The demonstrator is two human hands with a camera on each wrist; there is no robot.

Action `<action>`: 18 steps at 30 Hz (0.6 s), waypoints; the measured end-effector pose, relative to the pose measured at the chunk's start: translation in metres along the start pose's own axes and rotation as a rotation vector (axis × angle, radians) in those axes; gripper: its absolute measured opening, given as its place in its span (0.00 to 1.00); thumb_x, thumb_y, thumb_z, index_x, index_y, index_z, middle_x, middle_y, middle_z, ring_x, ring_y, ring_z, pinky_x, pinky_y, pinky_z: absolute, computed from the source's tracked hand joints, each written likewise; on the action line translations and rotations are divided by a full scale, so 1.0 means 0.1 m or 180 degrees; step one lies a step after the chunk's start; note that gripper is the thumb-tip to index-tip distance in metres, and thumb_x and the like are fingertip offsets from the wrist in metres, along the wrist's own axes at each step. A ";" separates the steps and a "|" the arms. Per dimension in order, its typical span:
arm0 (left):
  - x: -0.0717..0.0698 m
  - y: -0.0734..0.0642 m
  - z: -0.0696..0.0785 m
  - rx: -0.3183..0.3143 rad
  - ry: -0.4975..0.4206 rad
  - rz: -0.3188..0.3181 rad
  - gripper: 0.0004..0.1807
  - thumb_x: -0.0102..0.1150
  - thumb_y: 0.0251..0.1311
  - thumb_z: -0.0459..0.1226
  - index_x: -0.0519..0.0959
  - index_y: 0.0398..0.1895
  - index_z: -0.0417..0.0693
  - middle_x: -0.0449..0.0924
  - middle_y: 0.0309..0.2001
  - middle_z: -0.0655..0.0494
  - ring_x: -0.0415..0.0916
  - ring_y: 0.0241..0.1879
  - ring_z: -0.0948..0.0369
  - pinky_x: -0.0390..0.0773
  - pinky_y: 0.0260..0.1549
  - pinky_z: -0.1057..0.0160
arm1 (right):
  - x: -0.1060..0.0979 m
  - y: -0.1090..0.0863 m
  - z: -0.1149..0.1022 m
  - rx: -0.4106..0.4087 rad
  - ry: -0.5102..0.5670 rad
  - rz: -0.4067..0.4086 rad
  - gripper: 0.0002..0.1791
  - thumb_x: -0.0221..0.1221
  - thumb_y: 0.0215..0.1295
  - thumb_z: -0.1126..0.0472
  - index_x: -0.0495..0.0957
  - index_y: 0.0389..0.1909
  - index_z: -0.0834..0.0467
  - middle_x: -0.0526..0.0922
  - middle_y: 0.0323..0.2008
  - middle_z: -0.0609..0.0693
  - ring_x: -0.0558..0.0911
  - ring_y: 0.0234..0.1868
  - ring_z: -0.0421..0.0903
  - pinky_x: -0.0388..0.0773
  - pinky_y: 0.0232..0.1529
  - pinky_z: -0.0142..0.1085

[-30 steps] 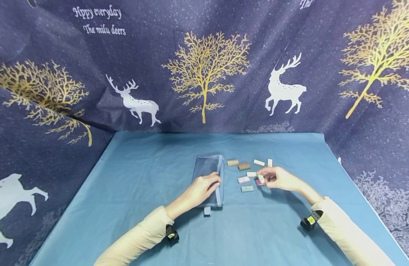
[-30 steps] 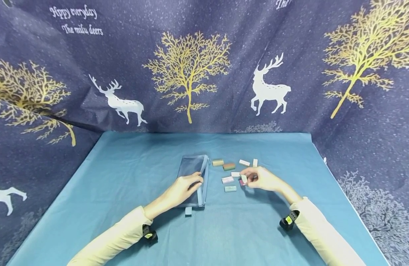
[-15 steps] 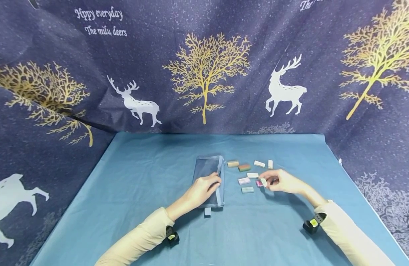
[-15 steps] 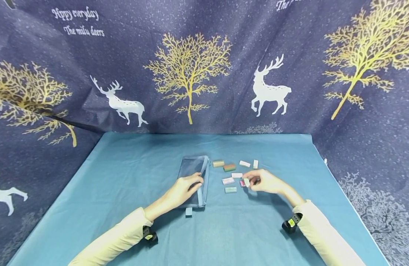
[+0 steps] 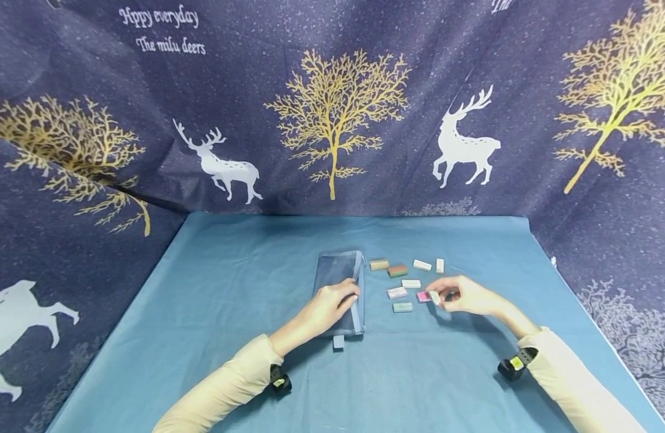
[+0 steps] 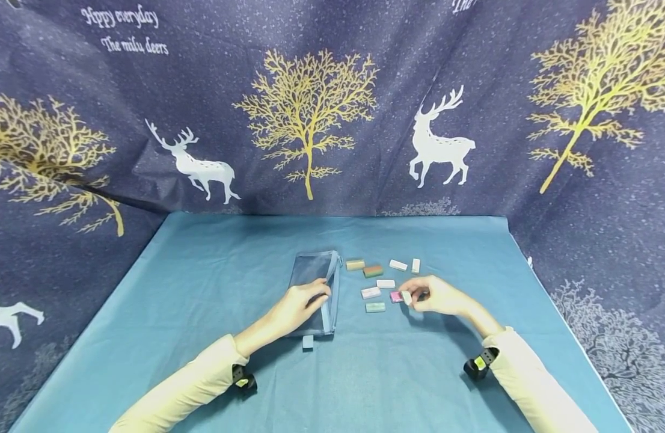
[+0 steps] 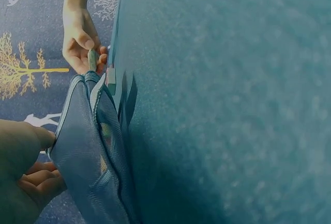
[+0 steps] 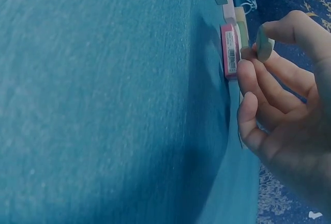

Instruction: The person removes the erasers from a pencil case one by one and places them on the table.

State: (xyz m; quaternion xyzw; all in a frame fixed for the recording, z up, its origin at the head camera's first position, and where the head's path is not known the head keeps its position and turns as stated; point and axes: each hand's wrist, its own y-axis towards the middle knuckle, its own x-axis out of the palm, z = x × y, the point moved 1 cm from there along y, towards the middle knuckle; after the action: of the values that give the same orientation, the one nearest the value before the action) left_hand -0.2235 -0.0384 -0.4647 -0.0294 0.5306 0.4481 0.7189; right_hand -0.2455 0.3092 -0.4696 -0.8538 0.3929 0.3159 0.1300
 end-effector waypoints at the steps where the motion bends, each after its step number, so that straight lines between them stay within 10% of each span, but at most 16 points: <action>1: 0.00 0.00 0.00 0.0009 0.0002 -0.0003 0.08 0.49 0.64 0.37 0.78 0.40 0.47 0.78 0.51 0.43 0.74 0.55 0.53 0.77 0.46 0.59 | 0.00 -0.01 0.01 0.0015 0.0023 -0.0010 0.23 0.58 0.49 0.72 0.74 0.50 0.66 0.82 0.35 0.59 0.78 0.31 0.35 0.75 0.25 0.30; 18: 0.00 -0.01 -0.01 -0.0053 0.0002 -0.0005 0.09 0.49 0.64 0.37 0.78 0.42 0.47 0.78 0.51 0.43 0.73 0.56 0.53 0.76 0.48 0.57 | -0.04 -0.14 0.10 -0.0041 0.0361 -0.0359 0.23 0.56 0.51 0.75 0.71 0.52 0.71 0.80 0.37 0.64 0.79 0.34 0.35 0.78 0.31 0.32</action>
State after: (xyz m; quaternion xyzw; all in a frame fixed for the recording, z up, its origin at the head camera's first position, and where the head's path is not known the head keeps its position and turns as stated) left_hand -0.2234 -0.0394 -0.4654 -0.0359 0.5271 0.4519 0.7188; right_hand -0.2417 0.3254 -0.4749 -0.8919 0.3489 0.2617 0.1197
